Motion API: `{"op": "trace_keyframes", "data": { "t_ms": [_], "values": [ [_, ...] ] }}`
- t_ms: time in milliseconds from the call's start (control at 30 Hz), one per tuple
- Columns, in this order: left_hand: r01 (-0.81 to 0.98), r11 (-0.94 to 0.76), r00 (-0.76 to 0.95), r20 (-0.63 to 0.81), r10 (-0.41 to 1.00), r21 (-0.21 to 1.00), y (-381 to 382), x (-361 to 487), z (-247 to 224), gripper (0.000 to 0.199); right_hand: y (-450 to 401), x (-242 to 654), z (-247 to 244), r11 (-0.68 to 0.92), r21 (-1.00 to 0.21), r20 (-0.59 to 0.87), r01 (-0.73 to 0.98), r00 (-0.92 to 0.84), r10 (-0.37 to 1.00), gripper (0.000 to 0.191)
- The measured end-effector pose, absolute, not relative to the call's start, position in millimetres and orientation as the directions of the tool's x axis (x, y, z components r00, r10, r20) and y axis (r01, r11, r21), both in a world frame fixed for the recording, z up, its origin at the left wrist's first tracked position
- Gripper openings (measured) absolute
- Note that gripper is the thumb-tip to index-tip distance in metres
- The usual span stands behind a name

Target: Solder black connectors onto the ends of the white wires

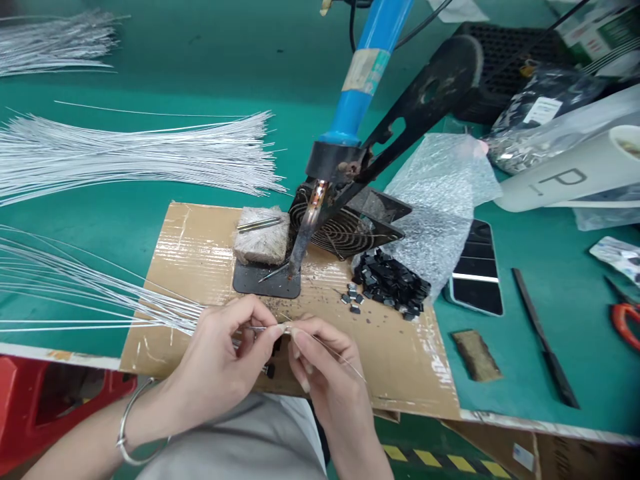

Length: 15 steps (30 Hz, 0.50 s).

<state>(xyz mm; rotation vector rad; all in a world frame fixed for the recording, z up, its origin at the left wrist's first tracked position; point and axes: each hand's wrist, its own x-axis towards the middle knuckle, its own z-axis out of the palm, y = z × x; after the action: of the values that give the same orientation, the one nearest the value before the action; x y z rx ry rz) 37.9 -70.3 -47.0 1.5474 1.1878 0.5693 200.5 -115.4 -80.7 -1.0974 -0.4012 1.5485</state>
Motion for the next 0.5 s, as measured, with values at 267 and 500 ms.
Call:
{"op": "trace_keyframes", "data": {
  "t_ms": [267,500],
  "values": [
    [0.388,0.013,0.367,-0.168,0.915,0.921,-73.9,40.5,-48.1,0.02,-115.4,198.9,-83.3,-0.284,-0.741,-0.419,-0.608,0.089,0.903,0.021],
    [0.41,-0.041,0.349,-0.115,0.93,0.911,-75.0,44.6,-50.3,0.018,-114.7,196.3,-84.2,-0.259,-0.733,-0.414,-0.628,0.111,0.903,0.021]
  ]
}}
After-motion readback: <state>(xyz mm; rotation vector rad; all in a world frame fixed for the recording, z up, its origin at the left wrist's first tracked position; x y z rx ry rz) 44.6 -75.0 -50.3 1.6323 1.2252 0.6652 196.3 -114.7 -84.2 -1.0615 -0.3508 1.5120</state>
